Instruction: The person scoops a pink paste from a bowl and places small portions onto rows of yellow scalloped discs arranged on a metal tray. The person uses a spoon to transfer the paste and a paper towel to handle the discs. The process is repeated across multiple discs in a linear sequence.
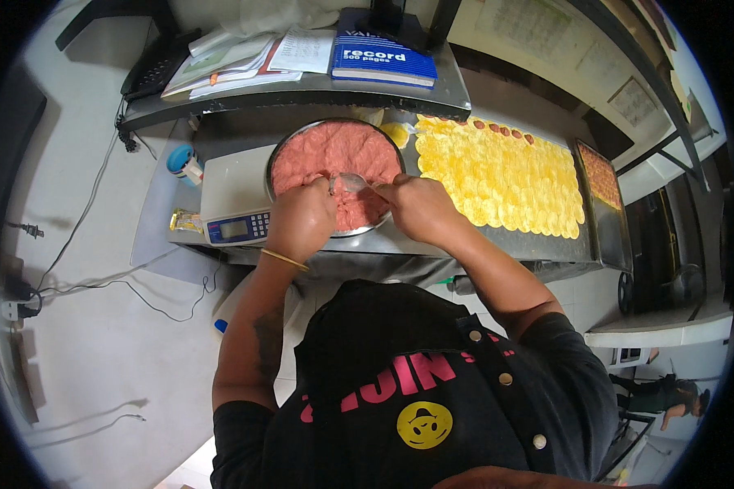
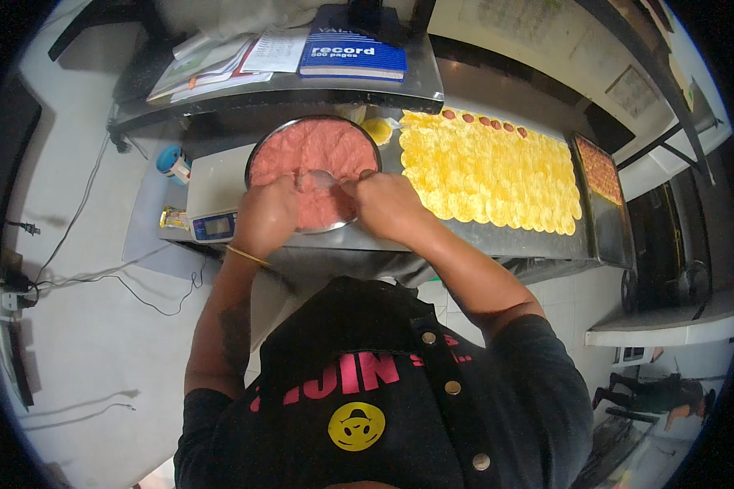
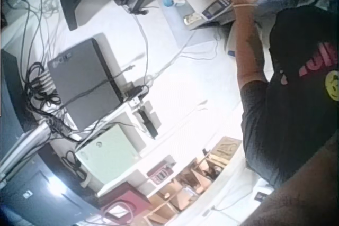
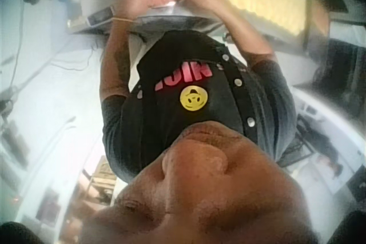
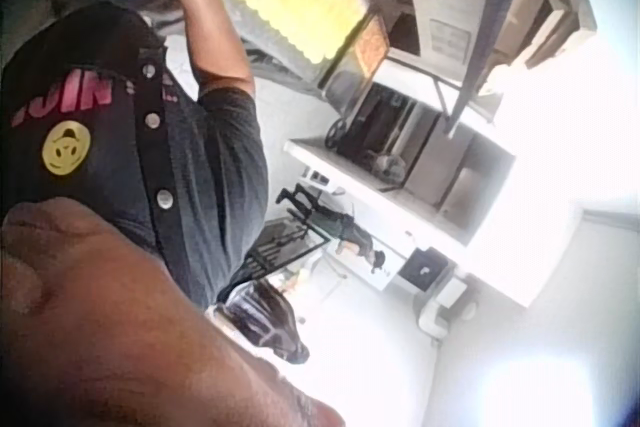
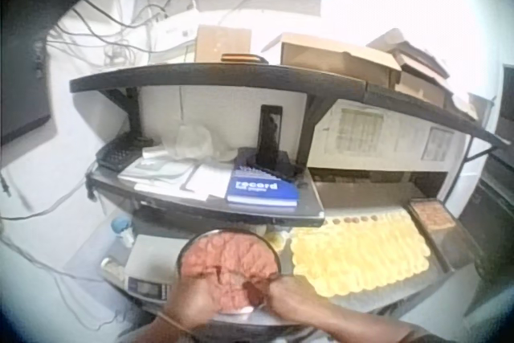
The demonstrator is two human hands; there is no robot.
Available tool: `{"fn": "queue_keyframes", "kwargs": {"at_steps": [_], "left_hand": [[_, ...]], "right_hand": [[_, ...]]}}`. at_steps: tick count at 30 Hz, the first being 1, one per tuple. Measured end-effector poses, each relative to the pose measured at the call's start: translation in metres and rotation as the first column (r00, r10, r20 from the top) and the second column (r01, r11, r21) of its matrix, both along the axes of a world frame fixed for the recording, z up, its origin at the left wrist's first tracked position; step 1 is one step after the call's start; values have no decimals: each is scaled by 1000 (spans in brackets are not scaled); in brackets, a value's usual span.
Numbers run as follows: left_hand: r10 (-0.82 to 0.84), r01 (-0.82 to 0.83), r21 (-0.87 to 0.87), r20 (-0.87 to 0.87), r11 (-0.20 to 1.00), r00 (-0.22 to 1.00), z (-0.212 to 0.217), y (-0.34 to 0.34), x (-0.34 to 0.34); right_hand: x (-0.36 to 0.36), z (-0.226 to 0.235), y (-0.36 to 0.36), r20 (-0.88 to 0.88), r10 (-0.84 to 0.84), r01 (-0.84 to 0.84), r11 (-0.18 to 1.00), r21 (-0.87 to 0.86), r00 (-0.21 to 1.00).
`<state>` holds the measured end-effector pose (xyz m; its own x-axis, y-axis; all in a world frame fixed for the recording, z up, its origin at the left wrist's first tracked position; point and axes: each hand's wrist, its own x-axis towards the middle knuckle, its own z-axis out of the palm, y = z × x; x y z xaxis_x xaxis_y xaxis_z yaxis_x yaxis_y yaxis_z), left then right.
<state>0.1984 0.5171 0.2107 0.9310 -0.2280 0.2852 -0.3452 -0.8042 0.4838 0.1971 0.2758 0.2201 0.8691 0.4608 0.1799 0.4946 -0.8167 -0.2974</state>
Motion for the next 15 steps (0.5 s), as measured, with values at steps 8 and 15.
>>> {"fn": "queue_keyframes", "kwargs": {"at_steps": [8,15], "left_hand": [[61,-60,-164,1,985,998,-43,-10,-4],[118,-125,-92,-76,988,990,-19,-45,-4]], "right_hand": [[6,-72,-24,-661,268,470,523,711,701],[2,-95,-154,-481,72,443,291,848,874]]}}
